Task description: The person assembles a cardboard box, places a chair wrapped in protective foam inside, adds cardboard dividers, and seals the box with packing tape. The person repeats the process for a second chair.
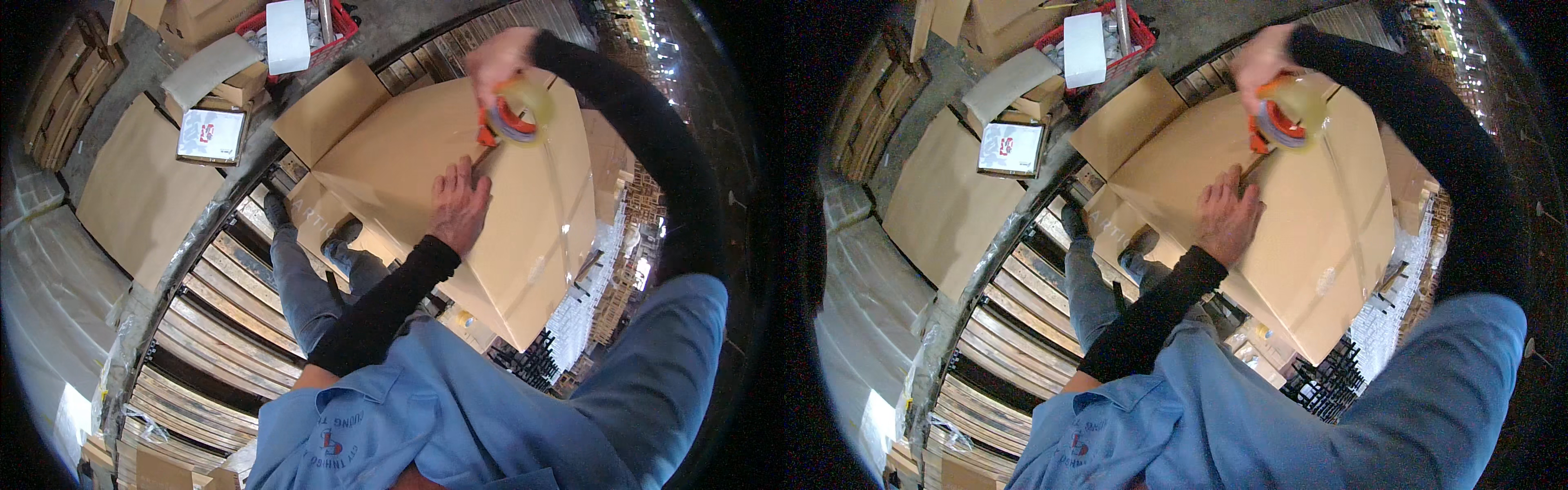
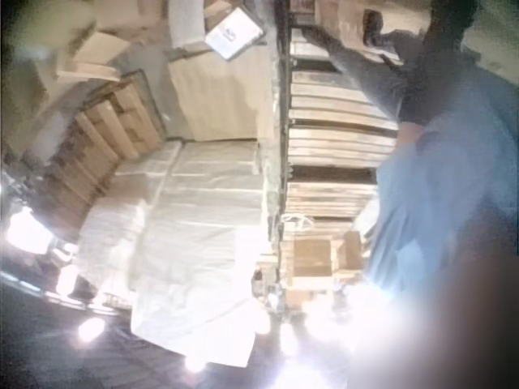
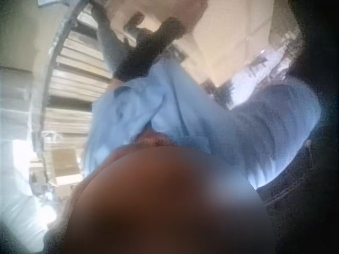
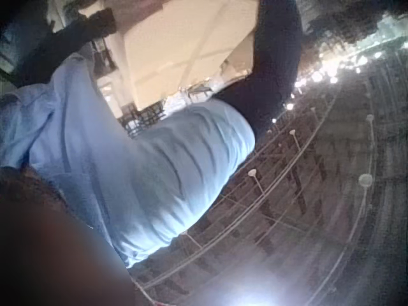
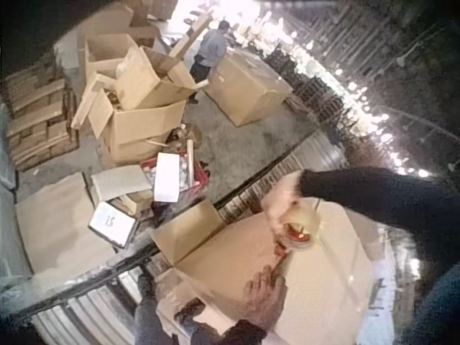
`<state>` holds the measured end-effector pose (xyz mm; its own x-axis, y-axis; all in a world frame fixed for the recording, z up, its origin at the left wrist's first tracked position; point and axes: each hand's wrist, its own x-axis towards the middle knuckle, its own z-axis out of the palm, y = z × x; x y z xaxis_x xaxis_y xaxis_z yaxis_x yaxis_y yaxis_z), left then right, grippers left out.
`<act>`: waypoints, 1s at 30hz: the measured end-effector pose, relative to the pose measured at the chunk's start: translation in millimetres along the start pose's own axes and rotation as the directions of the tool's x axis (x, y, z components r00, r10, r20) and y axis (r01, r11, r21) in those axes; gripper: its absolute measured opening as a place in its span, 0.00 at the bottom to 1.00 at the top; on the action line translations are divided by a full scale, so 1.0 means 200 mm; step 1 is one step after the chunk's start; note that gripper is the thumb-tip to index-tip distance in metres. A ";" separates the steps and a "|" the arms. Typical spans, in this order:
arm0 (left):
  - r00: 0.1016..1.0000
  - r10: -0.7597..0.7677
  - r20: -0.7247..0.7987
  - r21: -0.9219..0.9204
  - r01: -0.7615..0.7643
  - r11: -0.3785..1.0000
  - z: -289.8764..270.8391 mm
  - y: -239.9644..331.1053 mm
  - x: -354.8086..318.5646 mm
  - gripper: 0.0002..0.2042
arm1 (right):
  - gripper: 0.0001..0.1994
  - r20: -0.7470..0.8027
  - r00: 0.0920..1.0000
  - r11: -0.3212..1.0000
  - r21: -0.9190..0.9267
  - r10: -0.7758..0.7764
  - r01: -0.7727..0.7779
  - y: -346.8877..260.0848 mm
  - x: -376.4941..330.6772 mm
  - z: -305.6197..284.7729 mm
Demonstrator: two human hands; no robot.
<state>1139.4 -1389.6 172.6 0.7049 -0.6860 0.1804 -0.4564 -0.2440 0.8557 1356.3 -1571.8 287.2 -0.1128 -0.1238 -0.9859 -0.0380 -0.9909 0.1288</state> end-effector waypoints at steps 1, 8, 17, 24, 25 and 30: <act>1.000 -0.017 -0.008 0.014 0.017 1.000 0.00 0.00 0.00 0.12 | 0.09 -0.033 0.997 0.991 0.112 -0.075 0.078 0.06 -0.13 0.08; 0.887 0.436 0.152 0.387 -0.460 0.799 0.09 0.13 0.25 0.24 | 0.14 -0.504 0.853 0.976 0.081 -0.133 0.200 0.17 -0.44 0.86; 0.539 0.458 0.707 0.206 -0.776 0.596 0.15 0.17 0.22 0.28 | 0.11 -0.252 0.958 0.990 -0.085 -0.134 0.116 0.34 0.04 1.02; 0.578 0.725 0.375 -0.173 -0.724 0.668 0.40 0.23 0.29 0.17 | 0.24 -0.705 0.705 0.800 0.378 -0.078 0.466 0.96 -0.47 1.21; 0.611 0.710 0.350 -0.133 -0.718 0.683 0.42 0.24 0.40 0.17 | 0.24 -0.709 0.704 0.784 0.410 -0.048 0.466 1.05 -0.51 1.21; 0.708 0.550 0.442 0.212 -0.679 0.703 0.55 0.17 0.77 0.34 | 0.24 -0.820 0.571 0.839 0.286 -0.036 0.464 1.28 -0.57 0.76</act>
<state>1173.1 -1579.7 176.1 0.0081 -0.9232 0.3843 -0.9145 0.1486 0.3762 1207.6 -1802.8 448.6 0.7510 -0.0772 -0.6558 -0.3679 -0.8736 -0.3185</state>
